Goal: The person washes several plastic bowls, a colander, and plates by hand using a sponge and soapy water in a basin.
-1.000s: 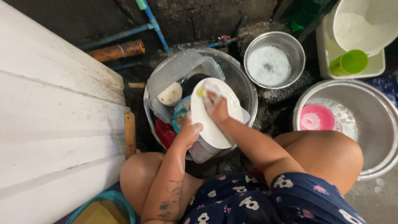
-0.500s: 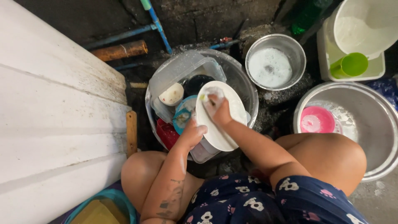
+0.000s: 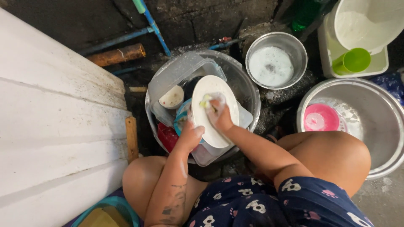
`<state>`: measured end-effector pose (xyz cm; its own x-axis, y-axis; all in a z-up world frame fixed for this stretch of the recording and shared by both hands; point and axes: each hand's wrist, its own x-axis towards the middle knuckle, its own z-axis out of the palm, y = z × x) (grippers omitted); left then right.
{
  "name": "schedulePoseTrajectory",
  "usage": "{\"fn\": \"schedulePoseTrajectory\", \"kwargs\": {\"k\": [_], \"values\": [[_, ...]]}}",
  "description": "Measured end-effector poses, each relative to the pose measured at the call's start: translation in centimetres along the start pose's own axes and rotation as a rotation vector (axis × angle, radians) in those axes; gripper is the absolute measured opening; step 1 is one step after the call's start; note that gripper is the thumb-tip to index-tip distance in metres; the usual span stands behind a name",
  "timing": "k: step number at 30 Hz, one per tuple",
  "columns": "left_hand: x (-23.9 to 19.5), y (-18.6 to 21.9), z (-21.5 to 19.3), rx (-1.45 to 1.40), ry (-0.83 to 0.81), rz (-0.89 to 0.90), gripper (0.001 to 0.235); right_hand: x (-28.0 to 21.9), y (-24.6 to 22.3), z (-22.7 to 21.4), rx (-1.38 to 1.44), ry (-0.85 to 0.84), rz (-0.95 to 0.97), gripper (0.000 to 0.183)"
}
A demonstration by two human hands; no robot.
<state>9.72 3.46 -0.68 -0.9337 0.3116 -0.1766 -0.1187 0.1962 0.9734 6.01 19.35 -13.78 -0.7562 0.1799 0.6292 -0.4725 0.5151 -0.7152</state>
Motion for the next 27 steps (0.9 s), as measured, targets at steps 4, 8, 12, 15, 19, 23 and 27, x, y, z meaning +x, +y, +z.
{"fn": "schedulePoseTrajectory", "kwargs": {"k": [4, 8, 12, 15, 19, 23, 27], "values": [[-0.7, -0.7, -0.1, -0.008, 0.0, 0.071, 0.095, -0.9, -3.2, -1.1, 0.527, 0.016, 0.462, 0.029], [-0.7, 2.2, 1.2, 0.064, -0.042, 0.138, 0.1, 5.0, 3.4, 0.4, 0.116, 0.435, 0.608, 0.08], [-0.3, 0.5, -0.4, 0.054, -0.024, 0.057, 0.093, 2.8, -4.1, 3.9, 1.079, 0.307, 1.069, 0.043], [-0.4, 0.5, -0.4, 0.092, 0.028, 0.107, 0.102, 3.0, -0.9, 3.8, 0.534, 0.054, 0.581, 0.042], [0.1, 2.0, -0.3, 0.092, 0.014, 0.134, 0.1, 4.8, -1.8, 2.4, 0.12, 0.024, 0.481, 0.029], [-0.3, 1.0, 0.9, 0.038, 0.014, 0.13, 0.1, 9.3, -5.4, -1.0, 0.241, 0.265, 0.448, 0.013], [-1.2, 4.0, 1.0, 0.071, 0.053, 0.106, 0.102, 5.8, -2.8, 2.1, 0.092, 0.057, 0.363, 0.026]]}}
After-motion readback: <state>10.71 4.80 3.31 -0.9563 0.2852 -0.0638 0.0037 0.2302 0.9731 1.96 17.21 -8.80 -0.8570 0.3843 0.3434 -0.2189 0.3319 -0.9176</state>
